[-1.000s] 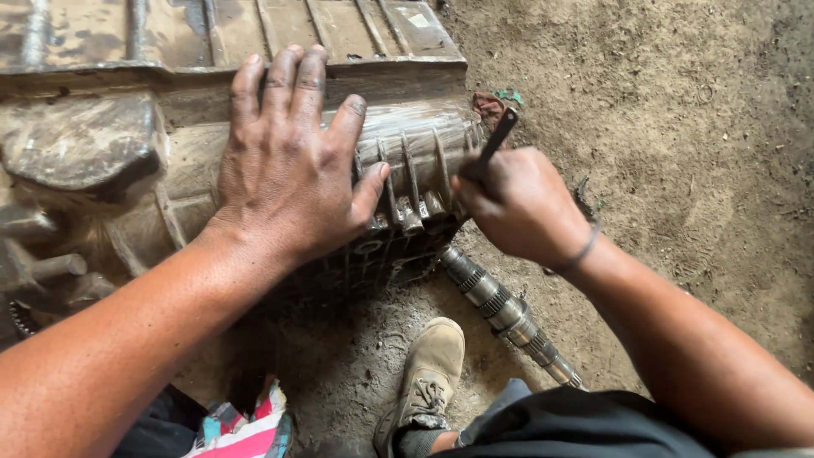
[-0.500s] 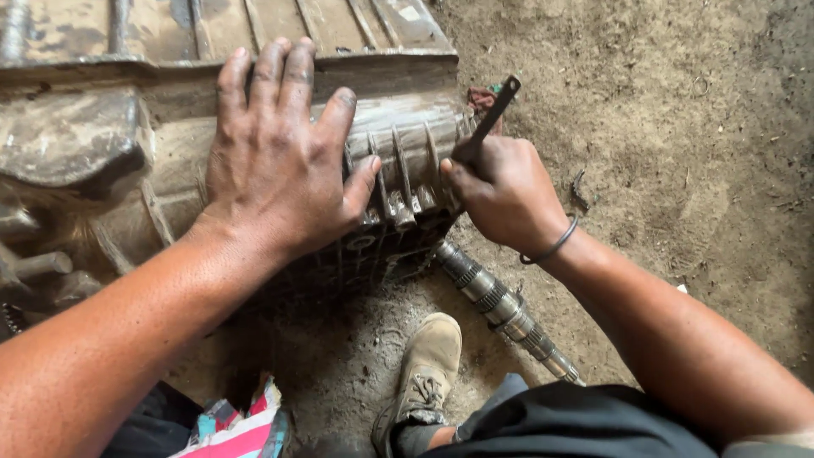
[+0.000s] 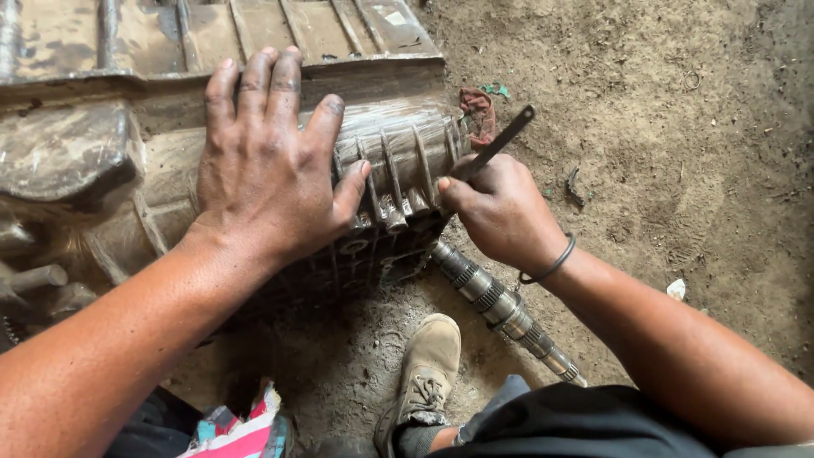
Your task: The person scrapes the surface of a large metal part with a small metal tool while seated on the floor. The left hand stabilizes the part while the right hand repeatedly scrapes along the ridges.
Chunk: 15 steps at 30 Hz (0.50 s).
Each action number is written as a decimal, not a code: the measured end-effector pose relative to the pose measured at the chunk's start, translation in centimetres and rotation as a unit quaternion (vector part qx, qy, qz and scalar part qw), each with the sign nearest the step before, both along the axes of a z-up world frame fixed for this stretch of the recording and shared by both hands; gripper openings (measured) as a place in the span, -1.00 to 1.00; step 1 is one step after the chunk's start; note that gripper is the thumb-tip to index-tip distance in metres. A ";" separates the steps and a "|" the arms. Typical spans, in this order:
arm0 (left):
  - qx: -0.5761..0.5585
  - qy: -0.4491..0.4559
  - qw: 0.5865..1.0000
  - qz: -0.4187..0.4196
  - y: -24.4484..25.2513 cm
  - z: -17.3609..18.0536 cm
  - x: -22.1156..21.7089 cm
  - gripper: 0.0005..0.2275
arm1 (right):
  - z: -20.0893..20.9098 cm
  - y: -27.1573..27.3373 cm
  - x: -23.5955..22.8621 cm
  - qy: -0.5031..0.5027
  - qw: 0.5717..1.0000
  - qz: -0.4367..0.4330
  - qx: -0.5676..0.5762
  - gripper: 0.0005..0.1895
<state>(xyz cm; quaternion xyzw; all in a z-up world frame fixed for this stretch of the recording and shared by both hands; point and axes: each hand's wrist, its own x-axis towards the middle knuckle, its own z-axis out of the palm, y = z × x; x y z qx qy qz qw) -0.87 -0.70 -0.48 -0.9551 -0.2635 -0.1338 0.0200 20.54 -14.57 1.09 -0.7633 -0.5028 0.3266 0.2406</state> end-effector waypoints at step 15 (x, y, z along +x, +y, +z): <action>0.000 0.009 1.000 0.005 0.2 0.0 0.1 -0.41 | -0.6 0.2 1.1 -0.031 0.999 0.026 0.013 -0.82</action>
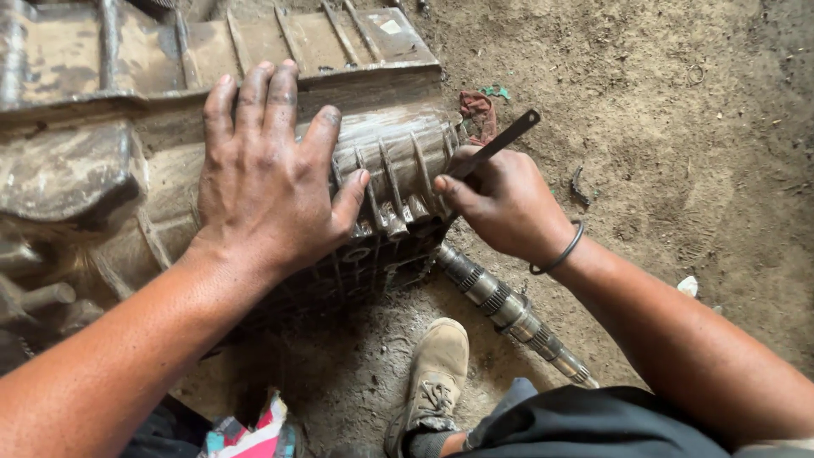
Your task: The person scrapes the surface of a large metal part with a small metal tool while seated on the floor. The left hand stabilizes the part while the right hand repeatedly scrapes along the ridges.
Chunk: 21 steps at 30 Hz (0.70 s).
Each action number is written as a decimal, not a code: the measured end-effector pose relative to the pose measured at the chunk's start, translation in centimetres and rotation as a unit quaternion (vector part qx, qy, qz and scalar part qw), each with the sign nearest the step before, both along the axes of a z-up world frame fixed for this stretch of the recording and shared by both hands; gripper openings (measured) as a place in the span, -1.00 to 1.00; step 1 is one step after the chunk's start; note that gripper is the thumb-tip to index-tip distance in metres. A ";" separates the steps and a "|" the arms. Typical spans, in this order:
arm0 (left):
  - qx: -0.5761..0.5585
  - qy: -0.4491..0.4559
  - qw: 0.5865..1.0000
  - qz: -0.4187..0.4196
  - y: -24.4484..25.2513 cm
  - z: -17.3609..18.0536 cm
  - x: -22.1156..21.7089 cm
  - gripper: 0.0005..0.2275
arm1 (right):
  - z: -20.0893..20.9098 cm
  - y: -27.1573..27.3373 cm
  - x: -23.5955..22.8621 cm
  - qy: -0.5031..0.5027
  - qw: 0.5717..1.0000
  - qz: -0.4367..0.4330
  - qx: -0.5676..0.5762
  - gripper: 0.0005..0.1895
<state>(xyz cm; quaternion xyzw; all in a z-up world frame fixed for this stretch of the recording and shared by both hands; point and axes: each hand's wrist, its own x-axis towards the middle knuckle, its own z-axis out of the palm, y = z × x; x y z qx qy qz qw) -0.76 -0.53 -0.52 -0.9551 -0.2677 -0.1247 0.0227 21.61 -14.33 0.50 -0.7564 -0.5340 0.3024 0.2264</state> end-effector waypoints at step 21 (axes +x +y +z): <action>-0.018 0.018 1.000 0.009 0.1 0.4 0.5 -0.41 | -0.8 -1.0 2.9 0.337 0.940 0.013 0.058 -0.83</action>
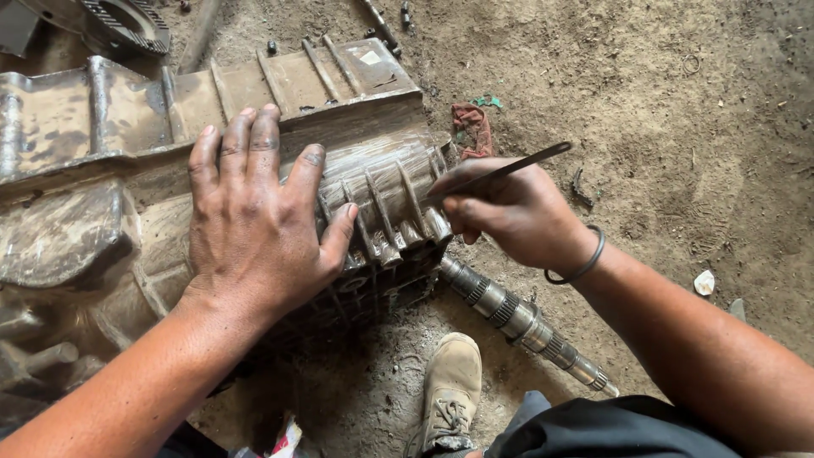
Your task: The person scrapes the surface of a large metal part with a small metal tool while seated on the floor. The left hand stabilizes the part while the right hand repeatedly scrapes along the ridges.
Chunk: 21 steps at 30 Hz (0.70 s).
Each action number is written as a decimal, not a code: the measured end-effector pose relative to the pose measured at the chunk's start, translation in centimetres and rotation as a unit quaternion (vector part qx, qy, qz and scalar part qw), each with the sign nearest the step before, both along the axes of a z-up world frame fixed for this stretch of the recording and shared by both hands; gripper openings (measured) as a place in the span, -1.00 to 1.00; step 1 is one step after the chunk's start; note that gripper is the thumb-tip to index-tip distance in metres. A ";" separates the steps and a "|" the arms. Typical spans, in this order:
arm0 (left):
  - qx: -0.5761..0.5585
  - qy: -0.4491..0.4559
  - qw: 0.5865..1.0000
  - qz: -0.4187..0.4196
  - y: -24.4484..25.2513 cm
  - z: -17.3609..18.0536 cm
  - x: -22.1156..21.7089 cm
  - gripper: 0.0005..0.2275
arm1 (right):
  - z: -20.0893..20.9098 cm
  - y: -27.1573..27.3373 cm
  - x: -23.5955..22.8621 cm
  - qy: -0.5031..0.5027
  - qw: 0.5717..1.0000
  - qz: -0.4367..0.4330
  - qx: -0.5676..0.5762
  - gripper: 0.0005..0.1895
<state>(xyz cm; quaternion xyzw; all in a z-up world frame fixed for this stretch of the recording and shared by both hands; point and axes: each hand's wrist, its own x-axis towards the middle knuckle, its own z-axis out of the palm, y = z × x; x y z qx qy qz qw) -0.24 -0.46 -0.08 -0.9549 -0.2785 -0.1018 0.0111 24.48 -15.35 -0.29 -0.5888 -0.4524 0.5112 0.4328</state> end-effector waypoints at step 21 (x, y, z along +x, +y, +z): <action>0.011 0.020 1.000 0.003 0.0 0.3 0.3 -0.40 | 1.3 0.5 -0.3 -0.229 0.972 0.036 -0.023 -0.92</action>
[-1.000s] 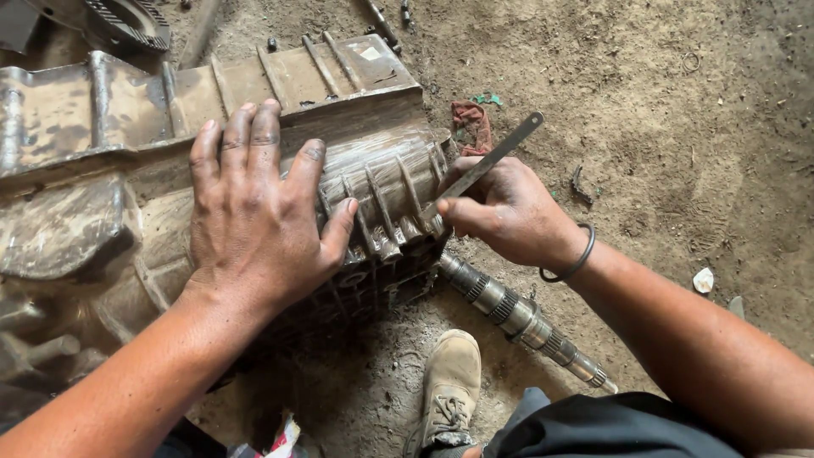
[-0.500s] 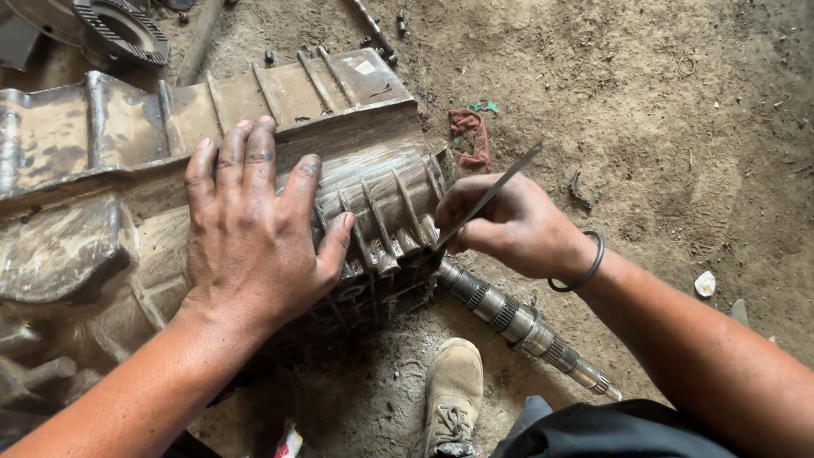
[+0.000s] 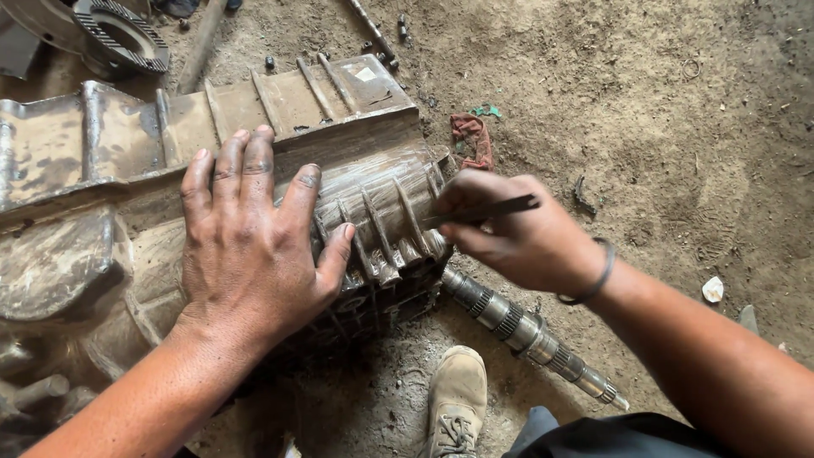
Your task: The person scrapes the surface of a large metal part with a small metal tool while seated on the floor. The left hand stabilizes the part while the right hand repeatedly scrapes along the ridges.
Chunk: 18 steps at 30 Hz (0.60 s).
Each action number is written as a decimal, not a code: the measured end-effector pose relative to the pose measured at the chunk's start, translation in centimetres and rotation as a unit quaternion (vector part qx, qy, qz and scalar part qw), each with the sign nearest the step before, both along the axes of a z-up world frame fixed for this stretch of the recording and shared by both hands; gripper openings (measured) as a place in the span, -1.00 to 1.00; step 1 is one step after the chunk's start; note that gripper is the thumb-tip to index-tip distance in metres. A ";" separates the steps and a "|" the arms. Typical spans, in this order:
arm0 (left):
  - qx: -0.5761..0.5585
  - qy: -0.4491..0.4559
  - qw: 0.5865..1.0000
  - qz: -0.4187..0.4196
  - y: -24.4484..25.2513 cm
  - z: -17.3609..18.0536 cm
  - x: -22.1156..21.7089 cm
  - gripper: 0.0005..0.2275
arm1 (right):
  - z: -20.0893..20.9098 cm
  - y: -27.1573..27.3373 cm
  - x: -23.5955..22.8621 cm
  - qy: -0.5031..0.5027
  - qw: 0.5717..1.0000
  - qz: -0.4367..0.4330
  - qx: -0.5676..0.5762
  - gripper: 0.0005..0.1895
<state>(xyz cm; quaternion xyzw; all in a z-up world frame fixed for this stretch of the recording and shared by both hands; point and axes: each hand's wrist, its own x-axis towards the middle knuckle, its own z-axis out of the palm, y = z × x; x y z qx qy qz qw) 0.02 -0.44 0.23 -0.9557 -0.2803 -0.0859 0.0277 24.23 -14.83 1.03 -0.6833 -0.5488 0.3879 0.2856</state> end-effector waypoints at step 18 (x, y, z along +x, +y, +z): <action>0.000 -0.008 1.000 -0.002 -0.1 -0.2 -0.2 -0.40 | 0.4 0.4 -1.0 -0.034 0.997 0.003 0.068 -0.82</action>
